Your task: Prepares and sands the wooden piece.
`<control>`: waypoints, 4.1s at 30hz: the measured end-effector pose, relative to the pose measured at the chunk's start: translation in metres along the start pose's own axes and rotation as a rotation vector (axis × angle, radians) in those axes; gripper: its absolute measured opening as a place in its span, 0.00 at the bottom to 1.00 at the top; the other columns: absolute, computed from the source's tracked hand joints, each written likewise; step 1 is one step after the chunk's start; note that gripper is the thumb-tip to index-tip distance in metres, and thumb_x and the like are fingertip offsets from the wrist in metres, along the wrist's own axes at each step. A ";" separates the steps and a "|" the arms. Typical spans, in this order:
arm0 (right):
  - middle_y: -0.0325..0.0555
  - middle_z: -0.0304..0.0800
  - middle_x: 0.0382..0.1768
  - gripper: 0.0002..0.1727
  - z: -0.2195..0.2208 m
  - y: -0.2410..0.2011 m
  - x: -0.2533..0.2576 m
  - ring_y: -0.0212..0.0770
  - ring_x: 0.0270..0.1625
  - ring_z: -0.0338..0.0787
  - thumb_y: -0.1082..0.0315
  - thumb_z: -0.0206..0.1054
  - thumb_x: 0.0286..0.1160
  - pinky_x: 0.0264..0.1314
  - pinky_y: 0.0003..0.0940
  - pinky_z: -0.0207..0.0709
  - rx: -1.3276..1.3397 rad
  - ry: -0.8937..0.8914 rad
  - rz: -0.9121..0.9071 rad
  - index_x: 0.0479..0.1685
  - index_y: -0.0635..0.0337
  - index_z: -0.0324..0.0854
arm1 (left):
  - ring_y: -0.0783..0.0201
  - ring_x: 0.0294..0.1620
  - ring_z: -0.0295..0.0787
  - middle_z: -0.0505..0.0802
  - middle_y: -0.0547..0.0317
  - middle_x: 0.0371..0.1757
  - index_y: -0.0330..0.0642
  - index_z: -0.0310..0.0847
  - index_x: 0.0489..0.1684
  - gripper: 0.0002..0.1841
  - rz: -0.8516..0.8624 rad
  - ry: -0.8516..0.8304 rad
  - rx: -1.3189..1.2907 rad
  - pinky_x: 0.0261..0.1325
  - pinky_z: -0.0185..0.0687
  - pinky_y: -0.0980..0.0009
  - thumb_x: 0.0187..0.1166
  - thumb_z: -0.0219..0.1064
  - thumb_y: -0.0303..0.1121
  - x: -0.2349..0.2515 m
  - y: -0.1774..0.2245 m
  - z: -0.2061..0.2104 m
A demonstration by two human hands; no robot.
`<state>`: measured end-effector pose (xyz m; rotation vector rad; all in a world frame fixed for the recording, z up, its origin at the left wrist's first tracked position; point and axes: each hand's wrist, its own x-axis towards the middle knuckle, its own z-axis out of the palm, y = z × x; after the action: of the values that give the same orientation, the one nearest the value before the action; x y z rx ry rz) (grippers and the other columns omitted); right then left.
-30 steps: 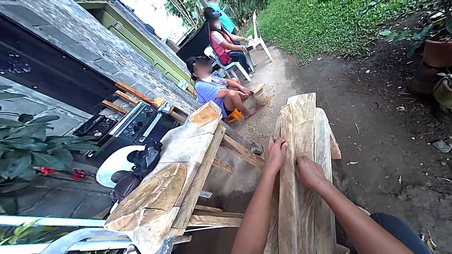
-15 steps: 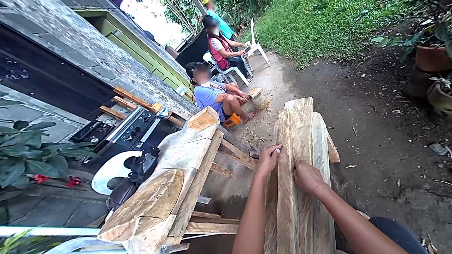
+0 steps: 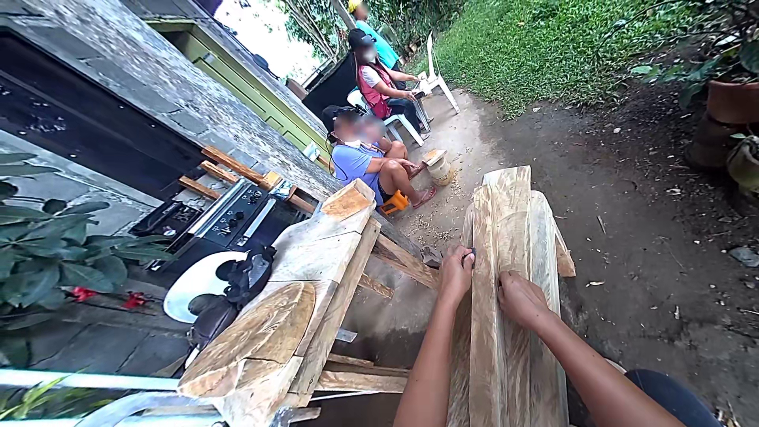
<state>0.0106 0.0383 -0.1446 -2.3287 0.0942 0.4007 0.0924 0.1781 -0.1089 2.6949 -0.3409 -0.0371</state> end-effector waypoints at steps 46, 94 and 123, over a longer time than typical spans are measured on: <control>0.60 0.82 0.70 0.19 0.001 -0.003 -0.001 0.57 0.71 0.86 0.65 0.54 0.88 0.68 0.54 0.80 -0.019 0.018 0.020 0.70 0.65 0.76 | 0.66 0.48 0.87 0.90 0.46 0.54 0.28 0.82 0.63 0.15 -0.049 0.117 -0.748 0.53 0.84 0.71 0.83 0.65 0.26 -0.055 -0.038 0.027; 0.61 0.81 0.72 0.21 -0.002 -0.001 -0.003 0.57 0.71 0.86 0.64 0.56 0.87 0.69 0.54 0.80 0.010 -0.012 -0.003 0.72 0.66 0.76 | 0.57 0.42 0.90 0.90 0.49 0.45 0.45 0.95 0.52 0.15 0.159 0.286 -0.027 0.46 0.88 0.60 0.82 0.65 0.41 -0.123 -0.011 0.026; 0.60 0.81 0.71 0.21 -0.004 0.001 -0.003 0.57 0.72 0.85 0.64 0.55 0.87 0.70 0.54 0.79 0.009 -0.039 -0.018 0.72 0.66 0.76 | 0.49 0.53 0.93 0.94 0.43 0.55 0.33 0.88 0.62 0.18 0.092 0.342 -0.100 0.58 0.88 0.52 0.77 0.69 0.33 -0.161 -0.004 0.026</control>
<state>0.0088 0.0345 -0.1420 -2.3099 0.0566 0.4357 -0.0648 0.2102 -0.1387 2.5225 -0.3446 0.4170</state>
